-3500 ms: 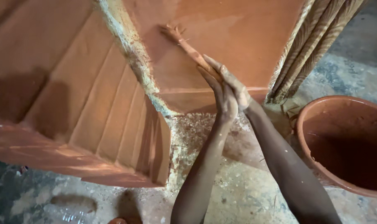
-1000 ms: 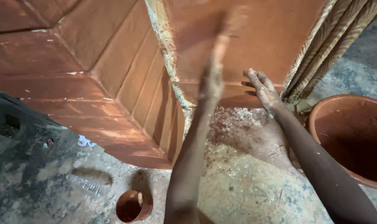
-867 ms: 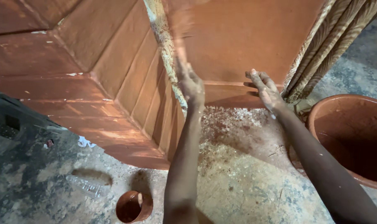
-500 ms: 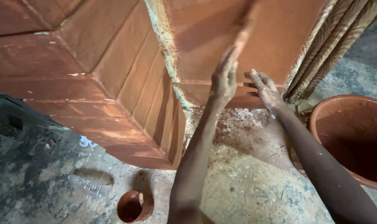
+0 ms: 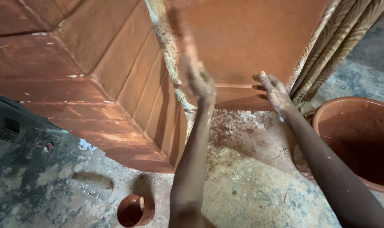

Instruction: The person paints a wooden door with brown paint using a brush. They repeatedly dip the brush into a bucket of paint and apply it to the door surface, covering the panels and edges.

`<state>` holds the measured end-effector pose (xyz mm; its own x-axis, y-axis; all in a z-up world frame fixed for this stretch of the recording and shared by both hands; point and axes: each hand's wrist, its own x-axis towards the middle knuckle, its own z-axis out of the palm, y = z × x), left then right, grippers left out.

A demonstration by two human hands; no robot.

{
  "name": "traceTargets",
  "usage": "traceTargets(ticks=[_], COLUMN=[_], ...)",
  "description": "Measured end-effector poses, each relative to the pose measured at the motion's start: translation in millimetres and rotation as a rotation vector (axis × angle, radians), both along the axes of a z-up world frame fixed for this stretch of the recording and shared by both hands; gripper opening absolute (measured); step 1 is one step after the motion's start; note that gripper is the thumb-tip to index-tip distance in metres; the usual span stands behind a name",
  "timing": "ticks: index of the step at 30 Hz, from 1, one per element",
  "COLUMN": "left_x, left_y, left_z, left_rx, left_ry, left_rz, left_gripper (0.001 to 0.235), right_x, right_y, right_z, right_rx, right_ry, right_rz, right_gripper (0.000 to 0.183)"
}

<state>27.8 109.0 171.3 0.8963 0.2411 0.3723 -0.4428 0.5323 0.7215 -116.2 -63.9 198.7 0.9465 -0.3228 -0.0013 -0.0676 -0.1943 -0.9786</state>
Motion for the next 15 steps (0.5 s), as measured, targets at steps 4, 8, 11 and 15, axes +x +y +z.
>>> traceTargets(ticks=[4,8,11,15], left_x=[-9.3,-8.1,2.5,1.6], left_y=[-30.8,-26.6,-7.2,22.6], left_z=[-19.0,-19.8,-15.1,-14.3], left_rx=[0.591,0.635,0.646,0.677], left_ry=[-0.405,-0.604,-0.348,-0.079], left_rz=[0.092,0.079,0.236,0.586], left_gripper=[0.046,0.037,0.03,0.048], right_x=[5.2,12.7,10.7,5.7], right_y=[5.3,10.9,8.8,0.2], right_z=[-5.4,-7.9,-12.8,-15.0], right_rx=[0.003,0.035,0.035,0.033], right_ry=[0.022,-0.001,-0.003,0.003], right_rz=[0.034,0.054,0.043,0.026], right_gripper=[0.074,0.072,0.071,0.071])
